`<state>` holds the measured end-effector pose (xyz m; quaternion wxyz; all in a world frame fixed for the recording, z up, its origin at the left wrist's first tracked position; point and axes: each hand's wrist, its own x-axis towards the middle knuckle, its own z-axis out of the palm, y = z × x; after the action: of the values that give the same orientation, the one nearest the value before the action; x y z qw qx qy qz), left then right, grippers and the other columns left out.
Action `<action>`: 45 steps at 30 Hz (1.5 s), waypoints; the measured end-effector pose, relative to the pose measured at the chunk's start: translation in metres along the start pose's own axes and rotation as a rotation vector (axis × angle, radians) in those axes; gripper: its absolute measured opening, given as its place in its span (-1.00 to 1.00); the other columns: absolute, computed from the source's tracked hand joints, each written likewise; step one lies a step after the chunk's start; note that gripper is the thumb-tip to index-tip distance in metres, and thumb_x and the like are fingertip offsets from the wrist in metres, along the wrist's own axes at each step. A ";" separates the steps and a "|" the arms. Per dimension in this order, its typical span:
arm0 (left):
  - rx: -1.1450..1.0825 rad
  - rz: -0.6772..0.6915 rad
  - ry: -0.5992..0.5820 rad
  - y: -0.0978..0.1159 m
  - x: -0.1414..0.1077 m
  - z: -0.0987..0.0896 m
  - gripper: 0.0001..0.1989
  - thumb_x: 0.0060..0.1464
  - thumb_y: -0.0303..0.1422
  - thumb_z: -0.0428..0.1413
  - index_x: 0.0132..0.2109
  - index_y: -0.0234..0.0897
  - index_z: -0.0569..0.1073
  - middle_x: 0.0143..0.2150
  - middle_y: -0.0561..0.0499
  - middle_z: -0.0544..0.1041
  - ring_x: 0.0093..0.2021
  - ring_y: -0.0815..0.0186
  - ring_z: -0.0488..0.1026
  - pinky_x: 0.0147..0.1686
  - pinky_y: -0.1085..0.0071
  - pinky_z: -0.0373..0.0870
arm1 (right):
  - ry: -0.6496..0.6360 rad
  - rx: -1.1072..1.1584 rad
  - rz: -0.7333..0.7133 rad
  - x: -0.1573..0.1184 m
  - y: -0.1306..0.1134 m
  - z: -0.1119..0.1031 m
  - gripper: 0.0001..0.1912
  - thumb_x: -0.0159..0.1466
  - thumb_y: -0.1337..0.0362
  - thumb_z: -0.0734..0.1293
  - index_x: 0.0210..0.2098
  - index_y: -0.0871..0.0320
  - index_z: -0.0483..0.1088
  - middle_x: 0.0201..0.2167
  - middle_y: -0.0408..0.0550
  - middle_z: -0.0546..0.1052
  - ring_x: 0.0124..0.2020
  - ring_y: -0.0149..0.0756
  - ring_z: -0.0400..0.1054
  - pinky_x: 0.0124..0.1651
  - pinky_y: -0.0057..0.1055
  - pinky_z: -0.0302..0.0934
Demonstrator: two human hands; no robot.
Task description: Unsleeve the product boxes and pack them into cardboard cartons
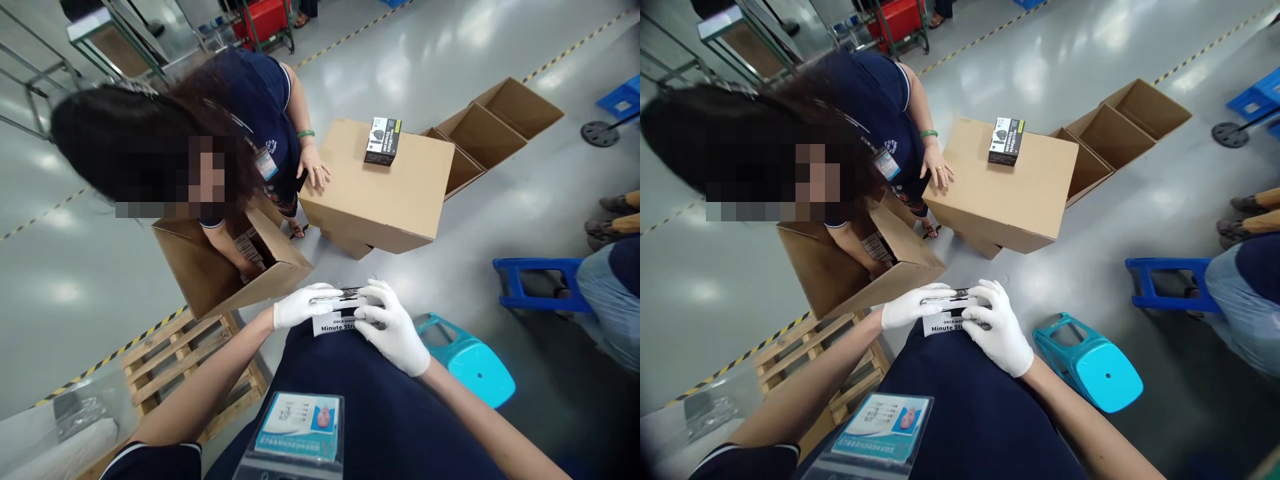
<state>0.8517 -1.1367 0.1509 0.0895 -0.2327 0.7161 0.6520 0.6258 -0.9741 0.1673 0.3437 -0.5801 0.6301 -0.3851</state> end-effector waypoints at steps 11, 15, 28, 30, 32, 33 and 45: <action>0.103 0.012 -0.066 0.001 -0.003 0.001 -0.46 0.40 -0.03 -0.02 0.38 -0.13 0.36 0.41 -0.10 0.30 0.38 0.11 0.26 0.43 0.15 0.12 | -0.365 0.177 0.172 0.007 0.060 -0.028 -0.52 0.51 0.03 0.16 0.31 0.04 0.38 0.36 0.05 0.37 0.40 -0.03 0.20 0.43 0.03 0.14; 0.076 0.016 -0.073 0.002 -0.005 0.001 -0.46 0.41 -0.04 -0.04 0.41 -0.11 0.33 0.39 -0.08 0.32 0.35 0.11 0.29 0.40 0.17 0.16 | -0.351 0.220 0.172 0.008 0.060 -0.023 -0.56 0.52 0.02 0.15 0.19 0.04 0.48 0.22 0.02 0.50 0.26 -0.11 0.37 0.35 -0.11 0.26; 0.089 0.023 -0.079 0.003 -0.014 0.010 -0.47 0.43 -0.03 -0.09 0.41 -0.04 0.31 0.35 -0.03 0.39 0.31 0.10 0.31 0.38 0.10 0.17 | -0.278 0.103 0.243 0.005 0.037 -0.015 -0.62 0.51 0.05 0.17 0.01 0.01 0.58 0.10 -0.10 0.60 0.14 -0.17 0.48 0.26 -0.25 0.32; 0.129 0.021 -0.100 0.005 -0.015 0.010 -0.47 0.43 -0.03 -0.11 0.43 0.00 0.29 0.36 -0.01 0.38 0.31 0.09 0.31 0.38 0.11 0.17 | -0.293 0.118 0.233 0.001 0.035 -0.015 -0.63 0.51 0.08 0.17 0.05 0.01 0.57 0.13 -0.10 0.58 0.18 -0.17 0.45 0.31 -0.24 0.28; 0.148 0.030 -0.112 0.006 -0.015 0.011 -0.47 0.44 -0.03 -0.13 0.44 0.02 0.26 0.36 0.00 0.38 0.32 0.10 0.31 0.37 0.12 0.17 | -0.310 0.116 0.237 -0.002 0.035 -0.016 -0.62 0.51 0.09 0.16 0.08 0.00 0.56 0.14 -0.12 0.57 0.19 -0.17 0.45 0.31 -0.22 0.28; 0.149 0.035 -0.113 0.006 -0.015 0.012 -0.47 0.45 -0.03 -0.15 0.44 0.03 0.25 0.35 0.00 0.39 0.32 0.10 0.31 0.37 0.12 0.18 | -0.318 0.103 0.244 -0.002 0.035 -0.017 -0.62 0.51 0.09 0.16 0.07 -0.01 0.56 0.13 -0.12 0.58 0.17 -0.17 0.47 0.28 -0.22 0.31; 0.055 0.058 -0.075 0.002 -0.017 0.022 -0.50 0.46 -0.07 -0.15 0.39 -0.06 0.34 0.33 -0.04 0.41 0.29 0.15 0.34 0.35 0.18 0.20 | -0.284 0.206 0.362 0.002 0.042 -0.015 -0.61 0.41 -0.05 0.29 -0.08 0.05 0.63 -0.02 -0.06 0.65 0.04 -0.10 0.52 0.17 -0.22 0.36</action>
<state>0.8614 -1.1118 0.1572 0.1038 -0.1850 0.7363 0.6426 0.5927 -0.9731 0.1371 0.5495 -0.4680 0.6266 -0.2941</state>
